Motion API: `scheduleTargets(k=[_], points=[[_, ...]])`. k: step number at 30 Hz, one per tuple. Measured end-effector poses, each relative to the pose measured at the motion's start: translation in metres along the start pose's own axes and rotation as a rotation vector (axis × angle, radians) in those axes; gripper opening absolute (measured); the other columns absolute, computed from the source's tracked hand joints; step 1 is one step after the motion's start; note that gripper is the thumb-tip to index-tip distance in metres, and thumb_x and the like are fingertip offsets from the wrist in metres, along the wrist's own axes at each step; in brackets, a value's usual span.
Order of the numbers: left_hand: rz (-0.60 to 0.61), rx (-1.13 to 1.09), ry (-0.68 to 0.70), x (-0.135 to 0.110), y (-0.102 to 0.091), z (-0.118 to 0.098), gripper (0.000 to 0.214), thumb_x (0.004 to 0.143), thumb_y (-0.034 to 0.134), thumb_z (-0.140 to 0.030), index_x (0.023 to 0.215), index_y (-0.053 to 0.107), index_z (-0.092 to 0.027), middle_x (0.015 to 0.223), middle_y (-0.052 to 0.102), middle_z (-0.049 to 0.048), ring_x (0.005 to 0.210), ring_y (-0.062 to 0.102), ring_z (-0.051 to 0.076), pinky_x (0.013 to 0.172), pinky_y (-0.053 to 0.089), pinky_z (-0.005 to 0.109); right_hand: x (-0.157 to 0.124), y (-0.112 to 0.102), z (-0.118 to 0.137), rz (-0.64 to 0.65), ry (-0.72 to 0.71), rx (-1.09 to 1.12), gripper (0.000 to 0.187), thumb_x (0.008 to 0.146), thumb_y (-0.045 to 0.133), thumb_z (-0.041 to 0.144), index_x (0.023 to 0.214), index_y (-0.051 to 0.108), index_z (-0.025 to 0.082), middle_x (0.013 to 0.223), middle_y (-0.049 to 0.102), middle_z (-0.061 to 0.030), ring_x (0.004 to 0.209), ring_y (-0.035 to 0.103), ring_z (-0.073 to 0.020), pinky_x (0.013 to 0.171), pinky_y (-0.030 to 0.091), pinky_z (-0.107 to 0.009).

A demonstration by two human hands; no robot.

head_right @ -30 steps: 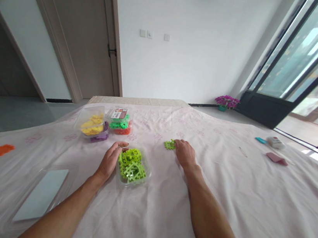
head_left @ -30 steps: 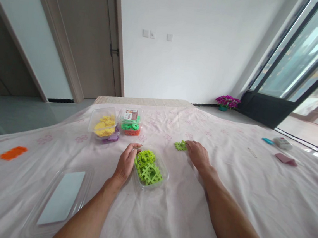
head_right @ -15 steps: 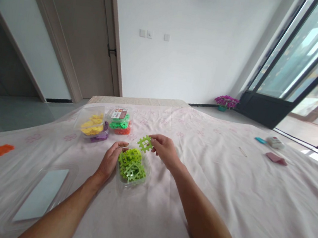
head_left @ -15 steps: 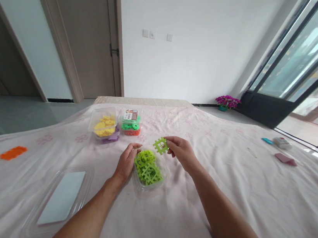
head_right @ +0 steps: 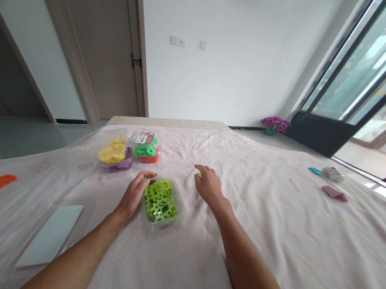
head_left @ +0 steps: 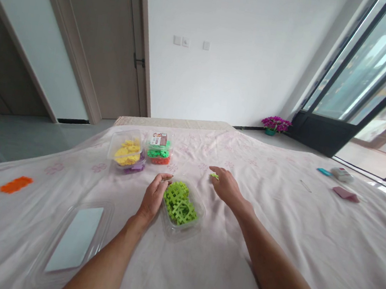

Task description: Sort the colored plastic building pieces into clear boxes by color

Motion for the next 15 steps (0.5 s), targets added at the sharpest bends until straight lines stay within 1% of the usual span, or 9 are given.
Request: scheduleTargets(k=[3,5,6,9,13,15], points=[[0.051,0.055,0.028,0.001,0.003,-0.004,0.034,0.085,0.054,-0.040,0.111,0.062,-0.020,0.113,0.069,0.0073,0.104,0.065,0.023,0.094,0.048,0.037,0.002,0.009,-0.021,0.050,0.006,-0.168,0.056,0.089,0.054,0.022,0.144,0.049,0.012,0.144,0.054,-0.0156,0.134,0.045,-0.0314,0.107,0.037,-0.041],[0.065,0.087,0.035,0.001,0.004,-0.006,0.035,0.083,0.057,-0.040,0.111,0.062,-0.019,0.116,0.068,0.0080,0.100,0.066,0.023,0.093,0.049,0.038,0.002,0.017,-0.034,0.098,0.021,-0.222,0.064,0.088,0.058,0.025,0.148,0.043,0.012,0.148,0.050,-0.0164,0.137,0.041,-0.0331,0.107,0.036,-0.042],[0.066,0.096,0.035,0.002,0.004,-0.006,0.036,0.081,0.059,-0.039,0.110,0.062,-0.019,0.116,0.068,0.0083,0.098,0.066,0.023,0.092,0.049,0.037,0.001,0.022,-0.039,0.129,0.029,-0.234,0.064,0.088,0.059,0.026,0.148,0.043,0.012,0.147,0.051,-0.0168,0.136,0.043,-0.0329,0.106,0.036,-0.042],[0.067,0.066,0.027,0.003,0.005,-0.007,0.037,0.076,0.063,-0.035,0.109,0.061,-0.019,0.116,0.067,0.0090,0.099,0.066,0.023,0.090,0.049,0.037,0.001,0.031,-0.049,0.191,0.038,-0.240,0.058,0.089,0.058,0.028,0.145,0.047,0.013,0.138,0.058,-0.0163,0.127,0.052,-0.0302,0.101,0.039,-0.037],[0.072,-0.031,0.002,0.003,0.006,-0.004,0.038,0.071,0.063,-0.029,0.108,0.060,-0.018,0.115,0.067,0.0093,0.105,0.066,0.024,0.094,0.049,0.038,0.001,0.028,-0.048,0.156,0.042,-0.281,0.049,0.092,0.057,0.029,0.139,0.053,0.017,0.130,0.062,-0.0142,0.118,0.058,-0.0271,0.092,0.042,-0.031],[0.070,-0.061,-0.009,0.004,0.006,-0.002,0.038,0.069,0.063,-0.027,0.106,0.061,-0.019,0.114,0.068,0.0089,0.105,0.066,0.024,0.095,0.049,0.039,0.000,0.027,-0.044,0.144,0.022,-0.319,0.039,0.094,0.055,0.030,0.130,0.060,0.018,0.123,0.065,-0.0135,0.115,0.059,-0.0264,0.088,0.042,-0.030]])
Point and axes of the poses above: each hand's wrist, its own x-axis towards the middle knuckle, its own y-axis out of the palm, z = x × y, the point moved 9 cm from there along x, towards the middle knuckle
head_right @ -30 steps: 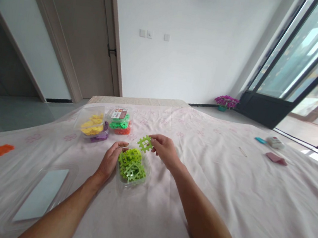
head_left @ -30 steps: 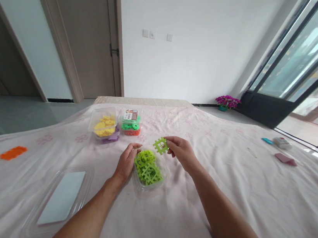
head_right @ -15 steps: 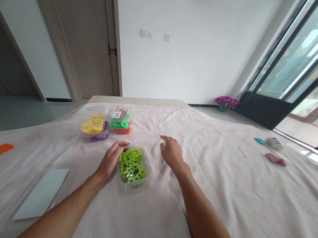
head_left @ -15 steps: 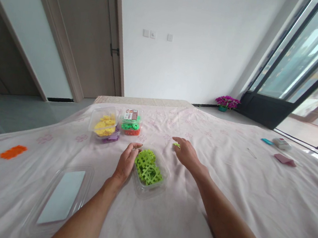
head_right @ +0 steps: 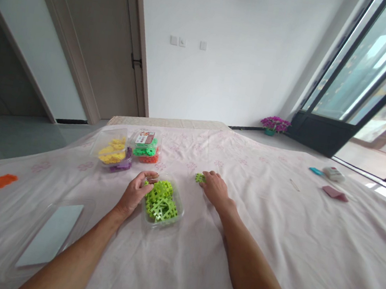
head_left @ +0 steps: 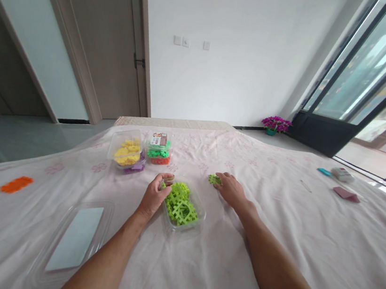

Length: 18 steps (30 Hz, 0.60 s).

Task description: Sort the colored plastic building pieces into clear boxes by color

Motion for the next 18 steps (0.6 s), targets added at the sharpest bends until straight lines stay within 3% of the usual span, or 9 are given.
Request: scheduleTargets(k=[2,6,9,12,15,18], points=[[-0.003,-0.014,-0.003,0.000,-0.001,0.001,0.037,0.068,0.063,-0.026,0.104,0.061,-0.019,0.112,0.068,0.0084,0.105,0.066,0.023,0.097,0.048,0.039,-0.001,-0.003,0.003,-0.013,-0.010,-0.025,0.029,0.097,0.049,0.030,0.119,0.066,0.019,0.115,0.068,-0.0126,0.109,0.062,-0.0251,0.084,0.042,-0.029],[-0.010,0.018,0.003,0.001,-0.002,0.001,0.034,0.069,0.061,-0.025,0.103,0.062,-0.019,0.107,0.069,0.0072,0.102,0.065,0.022,0.097,0.047,0.039,-0.001,-0.015,-0.001,-0.098,0.054,0.057,0.035,0.101,0.036,0.025,0.109,0.070,0.021,0.105,0.073,-0.0105,0.096,0.068,-0.0222,0.078,0.043,-0.028],[-0.027,0.072,0.016,0.000,-0.003,0.000,0.033,0.071,0.059,-0.025,0.103,0.064,-0.019,0.103,0.069,0.0061,0.100,0.065,0.022,0.095,0.048,0.038,0.002,-0.026,-0.008,-0.187,0.110,0.263,0.033,0.099,0.040,0.027,0.107,0.071,0.021,0.092,0.075,-0.0068,0.088,0.070,-0.0203,0.076,0.046,-0.027],[-0.032,0.102,0.021,0.000,-0.003,0.001,0.032,0.073,0.058,-0.025,0.104,0.065,-0.019,0.104,0.070,0.0057,0.099,0.064,0.021,0.093,0.048,0.037,0.003,-0.031,-0.009,-0.185,0.149,0.574,0.031,0.093,0.046,0.024,0.109,0.071,0.018,0.074,0.072,-0.0025,0.069,0.071,-0.0158,0.068,0.050,-0.024],[-0.028,0.098,0.018,0.000,-0.003,0.003,0.032,0.075,0.058,-0.025,0.106,0.064,-0.019,0.108,0.069,0.0064,0.101,0.064,0.021,0.095,0.048,0.037,-0.002,-0.044,0.006,-0.137,0.123,0.831,0.039,0.086,0.052,0.021,0.122,0.064,0.016,0.073,0.070,-0.0007,0.059,0.069,-0.0132,0.057,0.052,-0.021],[-0.023,0.071,0.019,0.001,-0.003,0.004,0.032,0.075,0.058,-0.026,0.106,0.064,-0.019,0.110,0.069,0.0069,0.102,0.064,0.021,0.097,0.047,0.037,-0.017,-0.065,0.036,-0.050,0.030,0.922,0.043,0.083,0.056,0.021,0.126,0.061,0.017,0.075,0.070,-0.0004,0.057,0.068,-0.0126,0.053,0.052,-0.020]])
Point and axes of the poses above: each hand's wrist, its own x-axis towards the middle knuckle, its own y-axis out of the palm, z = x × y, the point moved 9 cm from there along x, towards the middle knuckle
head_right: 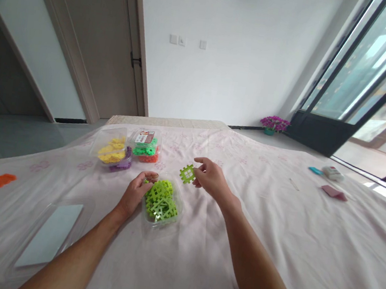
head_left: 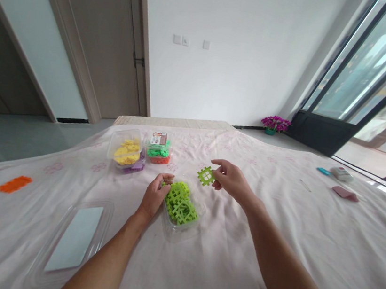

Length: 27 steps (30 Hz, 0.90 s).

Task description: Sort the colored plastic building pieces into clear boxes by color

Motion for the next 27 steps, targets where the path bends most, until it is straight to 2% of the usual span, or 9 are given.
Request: scheduleTargets(k=[3,7,13,17,23,27], points=[[0.000,-0.009,0.001,-0.001,0.000,-0.002,0.032,0.075,0.058,-0.026,0.105,0.064,-0.018,0.107,0.069,0.0066,0.101,0.064,0.021,0.097,0.046,0.038,-0.018,0.011,0.032,0.098,-0.045,-0.129,0.033,0.082,0.054,0.019,0.112,0.068,0.017,0.069,0.069,0.0004,0.055,0.066,-0.0119,0.052,0.049,-0.020],[-0.012,-0.013,-0.016,-0.002,0.001,-0.004,0.032,0.074,0.058,-0.026,0.104,0.064,-0.018,0.106,0.068,0.0063,0.102,0.063,0.021,0.097,0.046,0.037,-0.035,0.026,0.062,0.117,-0.217,-0.492,0.032,0.079,0.053,0.014,0.104,0.072,0.020,0.073,0.071,-0.0005,0.067,0.066,-0.0137,0.062,0.045,-0.022],[-0.014,-0.005,-0.013,-0.003,0.001,-0.006,0.032,0.074,0.057,-0.025,0.105,0.063,-0.018,0.106,0.068,0.0062,0.101,0.063,0.021,0.097,0.046,0.036,-0.044,0.057,0.057,0.162,-0.275,-0.812,0.033,0.082,0.051,0.015,0.110,0.069,0.018,0.100,0.075,-0.0082,0.086,0.068,-0.0210,0.067,0.041,-0.028],[-0.001,0.010,-0.008,-0.004,0.002,-0.007,0.032,0.077,0.056,-0.026,0.107,0.063,-0.018,0.106,0.068,0.0061,0.101,0.063,0.021,0.095,0.047,0.036,-0.046,0.066,0.052,0.213,-0.262,-0.852,0.030,0.085,0.052,0.020,0.111,0.069,0.021,0.102,0.073,-0.0079,0.087,0.068,-0.0217,0.066,0.039,-0.028],[0.006,0.018,-0.008,-0.004,0.002,-0.006,0.032,0.079,0.056,-0.027,0.109,0.062,-0.018,0.105,0.068,0.0053,0.099,0.063,0.020,0.093,0.047,0.033,-0.047,0.062,0.058,0.280,-0.273,-0.721,0.033,0.083,0.059,0.025,0.115,0.069,0.023,0.092,0.073,-0.0043,0.081,0.066,-0.0187,0.064,0.036,-0.026],[-0.001,0.015,-0.017,-0.005,0.002,-0.006,0.032,0.077,0.056,-0.027,0.107,0.062,-0.019,0.105,0.069,0.0048,0.097,0.063,0.020,0.091,0.048,0.034,-0.046,0.058,0.061,0.220,-0.275,-0.718,0.034,0.083,0.057,0.022,0.115,0.069,0.023,0.091,0.072,-0.0041,0.077,0.064,-0.0172,0.063,0.036,-0.026]])
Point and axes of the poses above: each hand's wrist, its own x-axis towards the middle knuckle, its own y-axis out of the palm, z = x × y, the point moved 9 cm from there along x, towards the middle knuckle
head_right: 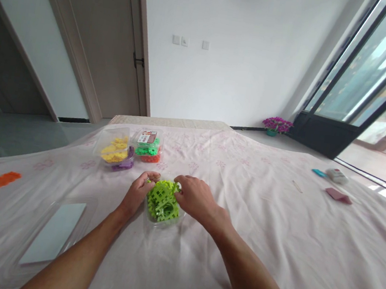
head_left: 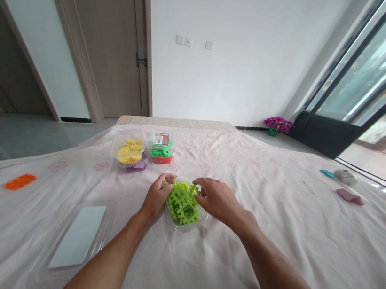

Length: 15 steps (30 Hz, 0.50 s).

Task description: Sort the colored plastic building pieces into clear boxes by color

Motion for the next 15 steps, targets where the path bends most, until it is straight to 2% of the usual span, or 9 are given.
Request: scheduleTargets(k=[6,10,12,15], points=[[-0.020,0.011,0.003,0.000,-0.001,-0.004,0.030,0.076,0.056,-0.026,0.104,0.064,-0.019,0.103,0.069,0.0053,0.100,0.063,0.022,0.094,0.047,0.035,-0.001,-0.017,0.003,-0.201,-0.012,0.090,0.037,0.086,0.053,0.019,0.121,0.064,0.023,0.097,0.070,-0.0031,0.072,0.061,-0.0129,0.066,0.039,-0.025],[-0.014,0.009,0.012,0.000,0.000,-0.004,0.030,0.076,0.055,-0.026,0.104,0.063,-0.019,0.104,0.069,0.0055,0.101,0.062,0.022,0.096,0.046,0.036,-0.002,-0.022,0.001,-0.317,0.001,0.216,0.034,0.087,0.055,0.021,0.120,0.064,0.024,0.090,0.069,-0.0010,0.073,0.061,-0.0130,0.069,0.042,-0.025],[-0.007,0.016,0.023,0.000,0.000,-0.003,0.030,0.078,0.054,-0.027,0.105,0.063,-0.019,0.105,0.068,0.0054,0.102,0.062,0.022,0.097,0.045,0.037,0.000,-0.018,-0.003,-0.316,0.036,0.309,0.034,0.087,0.057,0.025,0.121,0.063,0.024,0.084,0.069,0.0005,0.071,0.061,-0.0129,0.069,0.043,-0.024],[0.010,0.021,0.033,-0.001,0.000,-0.003,0.029,0.082,0.052,-0.029,0.107,0.063,-0.020,0.105,0.067,0.0050,0.101,0.061,0.022,0.096,0.045,0.036,0.004,-0.004,-0.007,-0.209,0.061,0.356,0.036,0.088,0.060,0.029,0.124,0.063,0.023,0.090,0.071,-0.0006,0.070,0.062,-0.0130,0.069,0.045,-0.025]])
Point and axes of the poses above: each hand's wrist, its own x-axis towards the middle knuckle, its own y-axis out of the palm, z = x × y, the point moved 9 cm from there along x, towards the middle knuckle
